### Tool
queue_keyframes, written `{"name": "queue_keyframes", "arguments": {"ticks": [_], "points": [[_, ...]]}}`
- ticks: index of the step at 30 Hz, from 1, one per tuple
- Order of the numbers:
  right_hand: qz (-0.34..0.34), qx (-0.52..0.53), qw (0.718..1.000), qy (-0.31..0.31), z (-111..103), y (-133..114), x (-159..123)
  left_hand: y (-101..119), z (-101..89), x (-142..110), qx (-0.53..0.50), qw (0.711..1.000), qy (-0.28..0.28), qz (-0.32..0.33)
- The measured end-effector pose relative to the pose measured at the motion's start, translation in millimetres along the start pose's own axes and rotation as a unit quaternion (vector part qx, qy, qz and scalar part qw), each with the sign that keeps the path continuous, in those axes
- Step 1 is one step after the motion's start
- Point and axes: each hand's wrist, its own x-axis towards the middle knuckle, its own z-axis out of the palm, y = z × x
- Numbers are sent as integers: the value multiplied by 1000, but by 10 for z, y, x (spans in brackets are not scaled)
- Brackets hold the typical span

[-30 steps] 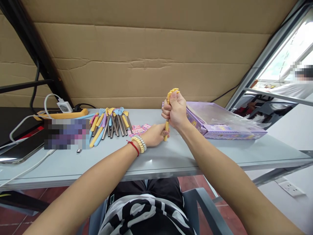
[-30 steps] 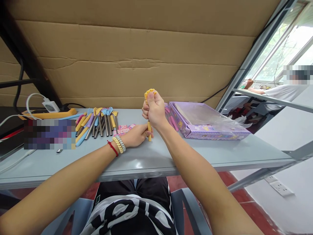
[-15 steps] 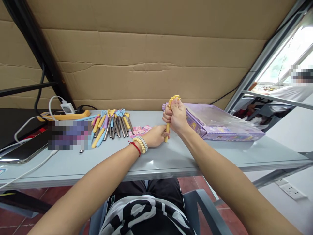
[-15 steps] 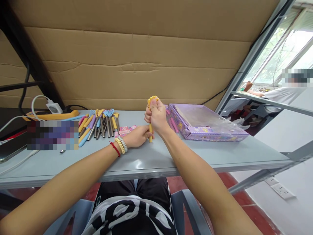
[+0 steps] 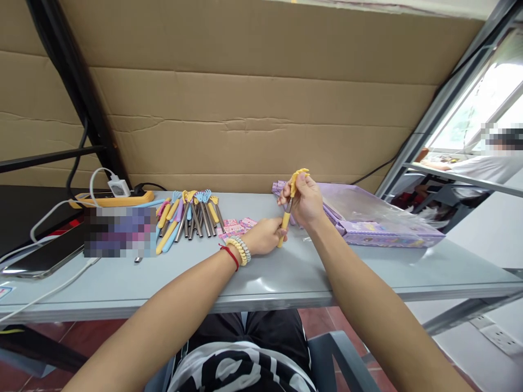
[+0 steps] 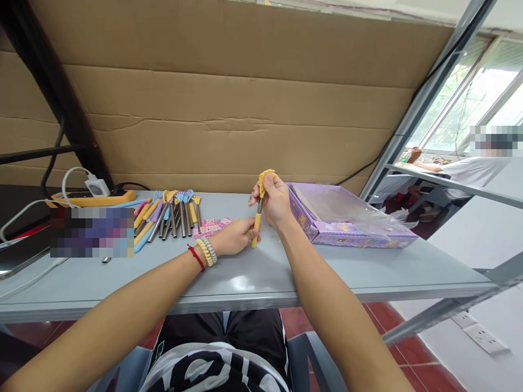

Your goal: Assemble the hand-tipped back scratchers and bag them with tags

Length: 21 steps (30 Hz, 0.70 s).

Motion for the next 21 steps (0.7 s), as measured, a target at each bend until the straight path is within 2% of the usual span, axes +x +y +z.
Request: {"name": "queue_keyframes", "arguments": {"ticks": [6,12,14,16,21], "points": [[16,-22,997,66,-108,8,58,-16,-11,-12,-36,999,14,-27],[33,6,992,121,-231,42,113,12,-95,-22,-32,994,100,-27],[42,-13,994,98,-254,64,113,26,-156,-24,-25,990,136,-32],[68,-44,996,45,-255,98,100,32,-243,-30,-18,986,160,-32],[127,-122,981,-82,-198,226,48,36,-577,-68,30,995,100,-6]]}}
